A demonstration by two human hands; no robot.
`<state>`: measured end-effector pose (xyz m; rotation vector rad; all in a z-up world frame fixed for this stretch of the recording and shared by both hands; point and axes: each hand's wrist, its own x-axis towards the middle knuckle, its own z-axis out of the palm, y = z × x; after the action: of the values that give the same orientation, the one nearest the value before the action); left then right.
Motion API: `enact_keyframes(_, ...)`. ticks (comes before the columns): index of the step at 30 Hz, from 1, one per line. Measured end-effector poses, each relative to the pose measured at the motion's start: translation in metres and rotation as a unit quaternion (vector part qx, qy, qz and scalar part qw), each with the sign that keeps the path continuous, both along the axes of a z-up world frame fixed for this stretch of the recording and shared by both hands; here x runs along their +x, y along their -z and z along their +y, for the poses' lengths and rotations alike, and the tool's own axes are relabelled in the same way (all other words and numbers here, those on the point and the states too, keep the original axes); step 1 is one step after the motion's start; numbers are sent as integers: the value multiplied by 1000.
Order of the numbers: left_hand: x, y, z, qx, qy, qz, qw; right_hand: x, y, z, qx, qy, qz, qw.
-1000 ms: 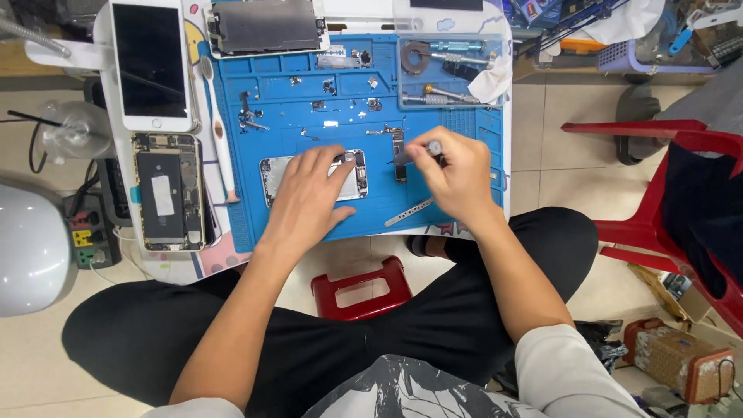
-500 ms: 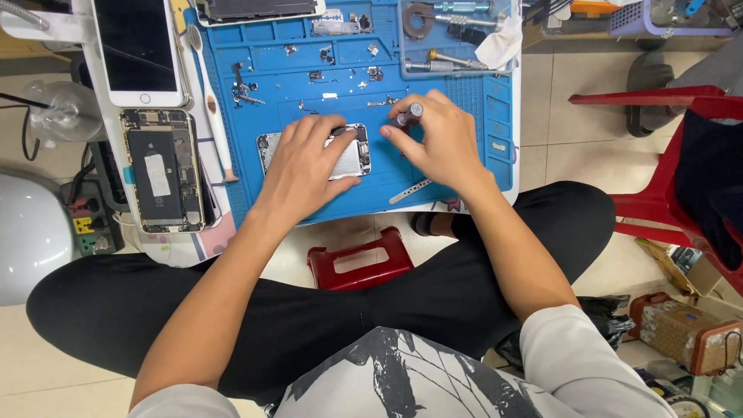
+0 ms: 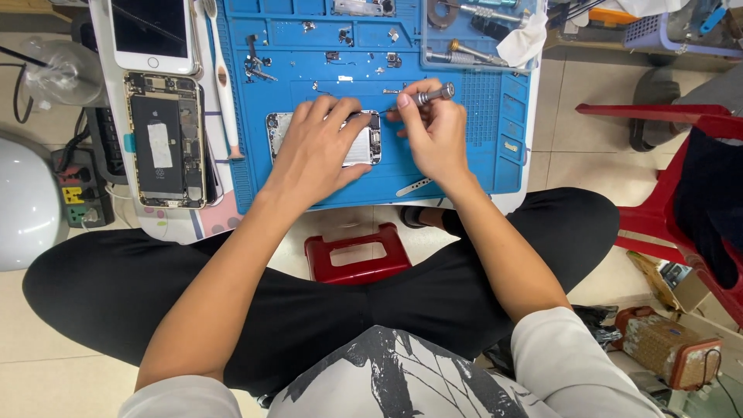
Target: The person is repairing a disassembled smartphone on a blue work mat. They use a screwdriver to remove and tighten screws, a metal pick to pry and disconnect internal components, and tweezers to handle small parts. The person also briefly connects a charging cable to the device.
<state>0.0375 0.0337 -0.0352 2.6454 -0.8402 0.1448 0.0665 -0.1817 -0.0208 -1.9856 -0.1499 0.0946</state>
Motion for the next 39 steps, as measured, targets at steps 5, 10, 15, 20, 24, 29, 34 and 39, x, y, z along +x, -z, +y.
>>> enact_keyframes(5, 0, 2, 0, 1, -1, -3, 1000, 0, 5, -1, -11, 0, 15, 1000)
enact_keyframes(10, 4, 1, -1, 2, 0, 5, 1000, 1, -3, 2, -40, -20, -7, 999)
enact_keyframes(15, 6, 3, 0, -10, 3, 10, 1000, -2, -7, 4, -53, -16, -8, 998)
enact_keyframes(20, 6, 2, 0, -21, 4, 11, 1000, 0, -9, 5, -68, -28, -22, 997)
enact_keyframes(24, 4, 3, 0, -16, 8, 1, 1000, -1, -12, 5, -82, -38, -28, 996)
enact_keyframes(29, 3, 3, -1, -7, 2, 1, 1000, -1, -10, 5, -95, -39, -39, 994)
enact_keyframes(34, 4, 3, -1, -3, 3, -4, 1000, 0, -12, 3, -107, -57, -56, 991)
enact_keyframes(39, 3, 5, -1, -5, 3, -3, 1000, -1, -13, 4, -108, -61, -56, 991)
